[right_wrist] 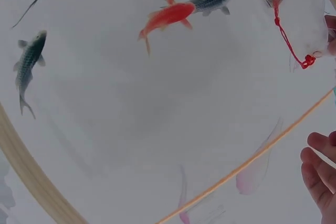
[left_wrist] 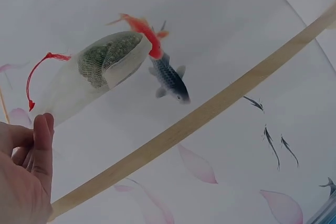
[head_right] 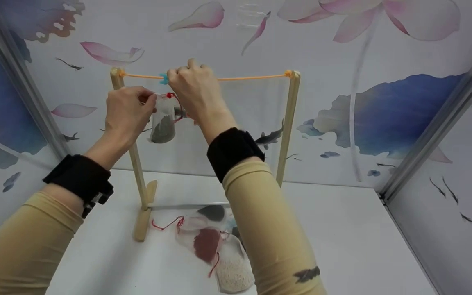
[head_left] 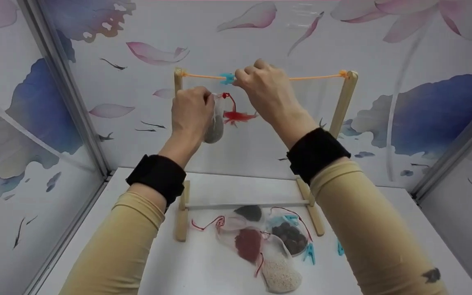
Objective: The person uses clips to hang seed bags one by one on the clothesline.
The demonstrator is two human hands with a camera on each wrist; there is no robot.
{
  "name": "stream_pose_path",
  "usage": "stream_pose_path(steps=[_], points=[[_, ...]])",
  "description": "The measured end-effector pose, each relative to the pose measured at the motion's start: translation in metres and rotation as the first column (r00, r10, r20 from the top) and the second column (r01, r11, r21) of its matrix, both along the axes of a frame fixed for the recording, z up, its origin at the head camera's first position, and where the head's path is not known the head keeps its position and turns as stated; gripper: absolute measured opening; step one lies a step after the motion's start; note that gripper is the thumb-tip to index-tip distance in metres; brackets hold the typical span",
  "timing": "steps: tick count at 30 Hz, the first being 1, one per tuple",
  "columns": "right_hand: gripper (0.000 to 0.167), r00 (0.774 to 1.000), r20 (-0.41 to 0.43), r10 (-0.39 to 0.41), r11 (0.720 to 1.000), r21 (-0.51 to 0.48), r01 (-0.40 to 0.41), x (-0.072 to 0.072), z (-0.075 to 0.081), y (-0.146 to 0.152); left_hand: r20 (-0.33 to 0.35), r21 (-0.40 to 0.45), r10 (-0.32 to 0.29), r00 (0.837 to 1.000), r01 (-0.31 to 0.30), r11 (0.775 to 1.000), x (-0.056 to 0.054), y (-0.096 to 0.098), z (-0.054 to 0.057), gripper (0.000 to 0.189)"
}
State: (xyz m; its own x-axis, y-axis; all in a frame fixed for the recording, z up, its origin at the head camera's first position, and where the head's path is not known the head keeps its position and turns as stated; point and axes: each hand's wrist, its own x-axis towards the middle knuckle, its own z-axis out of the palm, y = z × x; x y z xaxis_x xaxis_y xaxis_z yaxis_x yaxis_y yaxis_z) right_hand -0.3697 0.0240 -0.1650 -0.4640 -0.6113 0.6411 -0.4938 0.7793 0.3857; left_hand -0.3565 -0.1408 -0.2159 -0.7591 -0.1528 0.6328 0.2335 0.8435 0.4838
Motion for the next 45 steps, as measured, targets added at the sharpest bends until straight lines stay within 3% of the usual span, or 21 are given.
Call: stream_pose_path(steps=[5, 10, 19, 24, 31, 37, 41, 45], points=[[0.031, 0.996, 0.059, -0.062, 0.995, 0.079, 0.057, 0.000, 0.012, -0.003, 0.002, 0.031, 0.011, 1.000, -0.011, 0.999, 0.001, 0.004, 0.005, 0.025], [0.028, 0.988, 0.087, -0.126, 0.977, 0.185, 0.108, 0.003, 0.021, -0.003, -0.055, 0.052, 0.005, 0.998, -0.002, 0.999, 0.000, 0.006, 0.010, 0.025], [0.030, 0.980, 0.075, -0.184, 0.943, 0.295, 0.155, 0.008, 0.018, -0.010, -0.180, 0.148, -0.107, 0.978, 0.134, 0.980, -0.001, 0.006, 0.003, 0.023], [0.032, 0.980, 0.053, -0.194, 0.950, 0.257, 0.174, 0.006, 0.008, -0.014, -0.174, 0.134, -0.131, 0.976, 0.155, 0.979, -0.001, 0.001, -0.003, 0.022], [0.038, 0.989, 0.048, -0.142, 0.980, 0.148, 0.133, -0.002, -0.015, -0.012, -0.136, 0.031, -0.100, 0.986, 0.105, 0.994, -0.002, -0.008, -0.013, 0.020], [0.042, 0.996, 0.017, -0.089, 0.990, 0.111, 0.087, -0.004, -0.033, -0.001, -0.080, 0.026, -0.079, 0.994, 0.082, 0.996, -0.001, -0.018, -0.021, 0.018], [0.036, 0.999, -0.013, -0.035, 0.996, 0.079, 0.036, 0.005, -0.044, 0.019, -0.120, 0.015, -0.084, 0.989, 0.086, 0.996, 0.009, -0.016, -0.021, 0.016], [0.024, 0.999, -0.050, 0.012, 0.999, 0.052, -0.010, 0.013, -0.061, 0.043, -0.193, -0.040, -0.132, 0.972, 0.127, 0.991, 0.020, -0.008, -0.025, 0.016]])
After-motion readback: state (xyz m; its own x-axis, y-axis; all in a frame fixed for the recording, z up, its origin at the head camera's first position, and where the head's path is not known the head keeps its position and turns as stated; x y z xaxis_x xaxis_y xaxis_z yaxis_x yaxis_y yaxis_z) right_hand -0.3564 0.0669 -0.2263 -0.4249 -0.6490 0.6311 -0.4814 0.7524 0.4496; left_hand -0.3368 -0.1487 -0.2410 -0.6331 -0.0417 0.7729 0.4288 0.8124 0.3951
